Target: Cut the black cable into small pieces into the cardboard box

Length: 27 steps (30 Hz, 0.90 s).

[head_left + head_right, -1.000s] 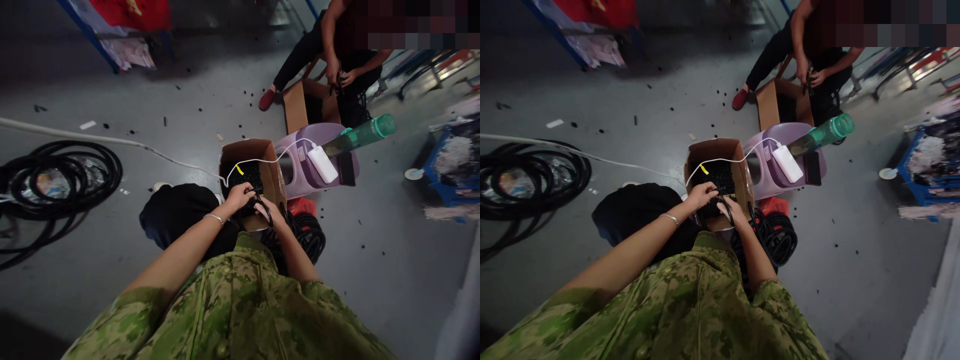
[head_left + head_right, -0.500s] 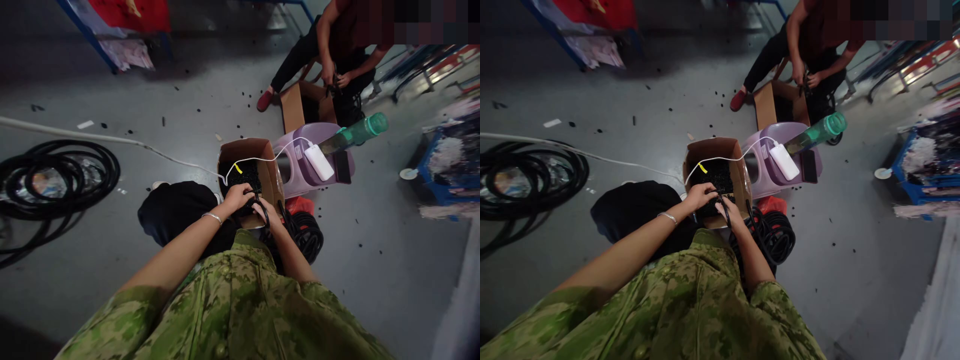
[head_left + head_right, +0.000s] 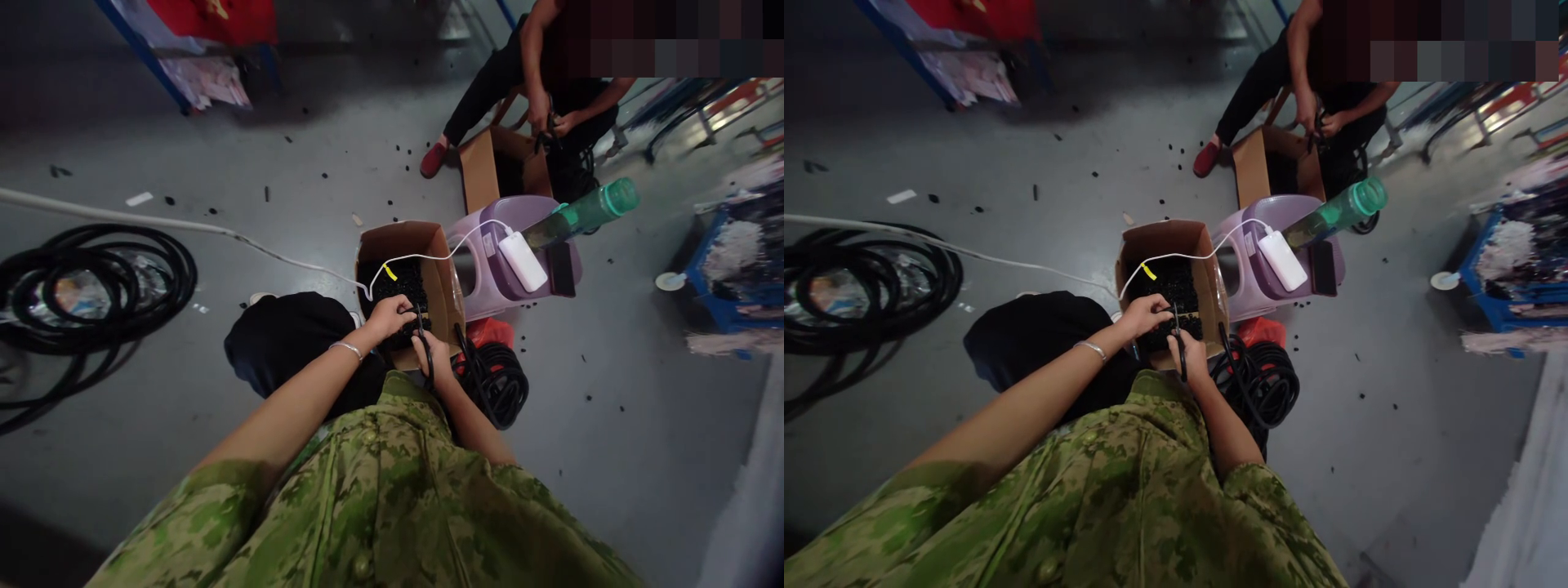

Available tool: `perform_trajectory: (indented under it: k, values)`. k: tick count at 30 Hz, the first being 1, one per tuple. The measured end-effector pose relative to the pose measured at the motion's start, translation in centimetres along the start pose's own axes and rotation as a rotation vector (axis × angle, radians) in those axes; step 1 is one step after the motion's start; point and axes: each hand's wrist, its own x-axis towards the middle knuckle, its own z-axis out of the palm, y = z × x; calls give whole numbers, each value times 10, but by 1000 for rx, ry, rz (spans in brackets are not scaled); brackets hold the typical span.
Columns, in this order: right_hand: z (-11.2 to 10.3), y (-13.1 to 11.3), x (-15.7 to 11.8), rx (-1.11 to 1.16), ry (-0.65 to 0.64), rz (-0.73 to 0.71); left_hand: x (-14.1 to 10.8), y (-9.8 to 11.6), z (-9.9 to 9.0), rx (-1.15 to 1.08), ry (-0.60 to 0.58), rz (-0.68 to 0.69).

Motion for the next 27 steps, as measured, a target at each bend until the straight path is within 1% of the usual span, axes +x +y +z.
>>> perform_trajectory:
  k: [4,7,10,12,16,19,24,27]
  values:
    - [2,2,0,-58,66,-24,1,2,3,-185,-95,-167]
    - [1,2,3,-55,86,-23,3,4,3,-261,-116,-230]
    - [-4,2,6,-74,78,-13,4,6,2,-272,-103,-209]
    - [-9,1,8,-51,29,10,4,6,3,-239,-88,-189]
    - [-18,-2,18,120,-127,89,5,2,4,-54,-55,-130]
    - [-23,-6,28,213,-188,119,8,-2,4,69,-67,-71]
    - [-26,-9,35,279,-222,87,12,-5,2,80,-163,-28]
    - [-23,-7,30,272,-202,79,13,-7,2,57,-142,-34]
